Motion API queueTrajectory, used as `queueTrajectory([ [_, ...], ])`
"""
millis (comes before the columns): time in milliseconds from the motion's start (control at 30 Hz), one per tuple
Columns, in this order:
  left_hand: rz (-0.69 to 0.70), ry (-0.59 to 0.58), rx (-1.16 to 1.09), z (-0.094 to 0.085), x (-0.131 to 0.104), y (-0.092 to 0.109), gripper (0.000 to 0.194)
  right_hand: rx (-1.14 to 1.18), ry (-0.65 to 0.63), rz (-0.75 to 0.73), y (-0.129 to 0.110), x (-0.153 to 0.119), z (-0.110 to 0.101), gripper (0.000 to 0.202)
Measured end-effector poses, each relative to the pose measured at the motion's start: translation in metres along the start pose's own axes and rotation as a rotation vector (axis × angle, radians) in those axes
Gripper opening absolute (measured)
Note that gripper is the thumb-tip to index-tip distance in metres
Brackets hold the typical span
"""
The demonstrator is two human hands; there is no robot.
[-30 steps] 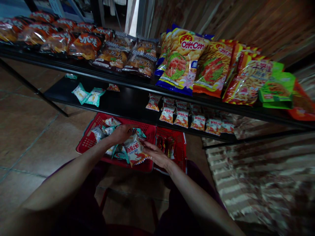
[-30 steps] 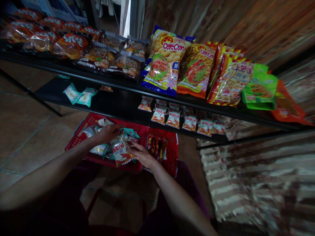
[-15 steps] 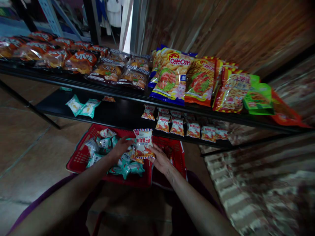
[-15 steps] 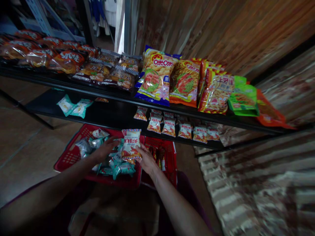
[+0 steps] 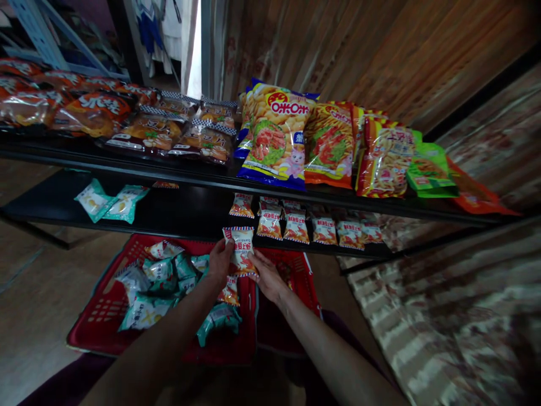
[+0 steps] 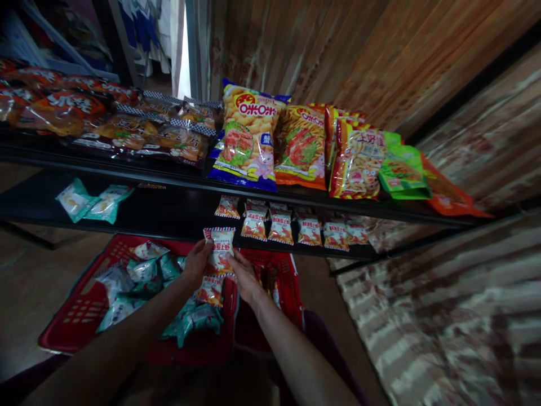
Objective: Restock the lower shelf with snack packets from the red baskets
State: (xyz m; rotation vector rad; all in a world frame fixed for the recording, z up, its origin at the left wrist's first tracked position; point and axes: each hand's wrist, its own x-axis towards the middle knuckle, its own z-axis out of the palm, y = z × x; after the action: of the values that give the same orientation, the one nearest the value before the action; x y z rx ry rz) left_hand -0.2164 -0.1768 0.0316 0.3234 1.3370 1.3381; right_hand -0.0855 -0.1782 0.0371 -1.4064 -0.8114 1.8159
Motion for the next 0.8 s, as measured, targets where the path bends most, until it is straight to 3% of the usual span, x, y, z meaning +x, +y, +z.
queueTrajectory([
  [133,0.078,0.002,0.027,0.011,0.016,0.003,0.038,-0.135,-0.056,-0.182,-0.006,0.013,0.005,0.054],
  [267,0.127,-0.027,0.081,0.020,0.037,0.014,0.035,-0.180,0.010,-0.345,-0.005,0.038,0.010,0.065],
  [500,0.037,-0.041,0.098,0.038,0.070,0.034,0.055,-0.277,0.213,-0.476,-0.016,0.085,0.014,0.073],
  [667,0.166,-0.140,0.056,0.039,0.084,0.038,0.047,-0.353,0.223,-0.581,-0.023,0.113,0.015,0.072],
  [800,0.239,-0.158,0.052,0.038,0.094,0.035,0.047,-0.482,0.231,-0.634,-0.029,0.119,0.015,0.068],
])
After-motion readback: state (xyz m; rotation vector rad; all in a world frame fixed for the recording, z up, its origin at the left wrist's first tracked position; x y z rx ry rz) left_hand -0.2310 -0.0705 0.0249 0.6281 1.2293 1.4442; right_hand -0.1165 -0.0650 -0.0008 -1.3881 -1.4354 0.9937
